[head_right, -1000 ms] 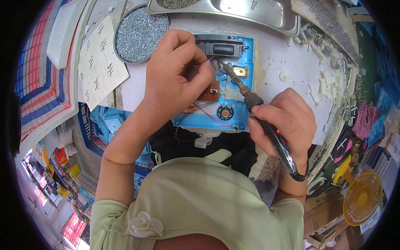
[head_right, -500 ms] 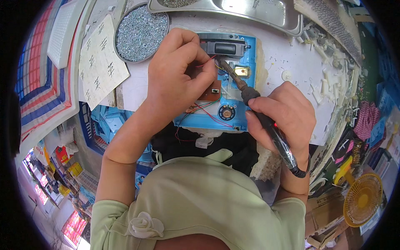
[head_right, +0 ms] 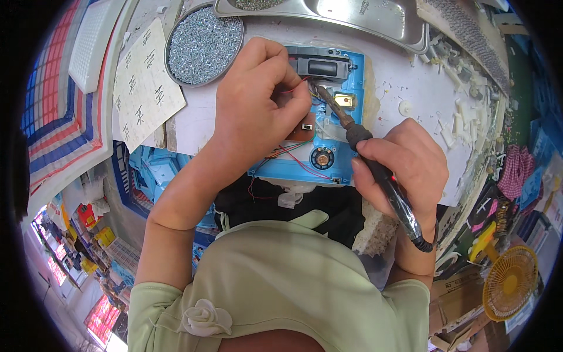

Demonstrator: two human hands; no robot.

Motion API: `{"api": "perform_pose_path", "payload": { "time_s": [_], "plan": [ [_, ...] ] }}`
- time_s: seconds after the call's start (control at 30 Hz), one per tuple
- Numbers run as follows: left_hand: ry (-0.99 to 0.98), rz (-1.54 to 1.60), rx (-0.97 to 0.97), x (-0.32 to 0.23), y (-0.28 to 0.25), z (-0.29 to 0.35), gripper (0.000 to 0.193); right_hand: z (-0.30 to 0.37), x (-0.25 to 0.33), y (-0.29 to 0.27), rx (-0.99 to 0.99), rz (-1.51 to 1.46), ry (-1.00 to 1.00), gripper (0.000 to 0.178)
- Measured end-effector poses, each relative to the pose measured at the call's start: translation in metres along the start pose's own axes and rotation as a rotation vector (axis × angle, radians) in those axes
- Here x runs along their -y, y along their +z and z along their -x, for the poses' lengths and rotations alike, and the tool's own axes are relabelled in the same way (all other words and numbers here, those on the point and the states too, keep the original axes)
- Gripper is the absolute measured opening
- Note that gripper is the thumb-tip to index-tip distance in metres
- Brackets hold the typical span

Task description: Assemble a light blue electronic device by installing a circuit board and various internal components before securing the casing.

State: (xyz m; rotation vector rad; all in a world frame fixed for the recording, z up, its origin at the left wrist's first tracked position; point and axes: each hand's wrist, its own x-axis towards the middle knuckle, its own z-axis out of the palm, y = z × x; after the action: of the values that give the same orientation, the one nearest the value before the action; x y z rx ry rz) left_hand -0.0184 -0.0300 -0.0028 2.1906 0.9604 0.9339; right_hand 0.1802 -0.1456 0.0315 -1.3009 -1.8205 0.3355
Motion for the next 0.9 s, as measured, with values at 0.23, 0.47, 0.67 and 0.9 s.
{"api": "perform_pose_path", "payload": {
  "time_s": [0.23, 0.47, 0.67, 0.9],
  "plan": [
    [-0.019, -0.001, 0.000, -0.001, 0.000, 0.000, 0.011, 0.006, 0.003, -0.006, -0.040, -0.024, 0.009, 0.025],
    [-0.019, -0.002, 0.012, -0.002, -0.001, -0.001, 0.011, 0.008, 0.004, -0.009, -0.072, -0.025, 0.013, 0.025],
    [-0.016, -0.007, 0.021, -0.003, -0.003, -0.002, 0.011, 0.011, 0.002, -0.013, -0.098, -0.034, 0.015, 0.025],
    [0.009, 0.017, 0.035, -0.001, -0.008, 0.000, 0.010, 0.011, 0.001, -0.014, -0.109, -0.032, 0.015, 0.026]
  ]
}}
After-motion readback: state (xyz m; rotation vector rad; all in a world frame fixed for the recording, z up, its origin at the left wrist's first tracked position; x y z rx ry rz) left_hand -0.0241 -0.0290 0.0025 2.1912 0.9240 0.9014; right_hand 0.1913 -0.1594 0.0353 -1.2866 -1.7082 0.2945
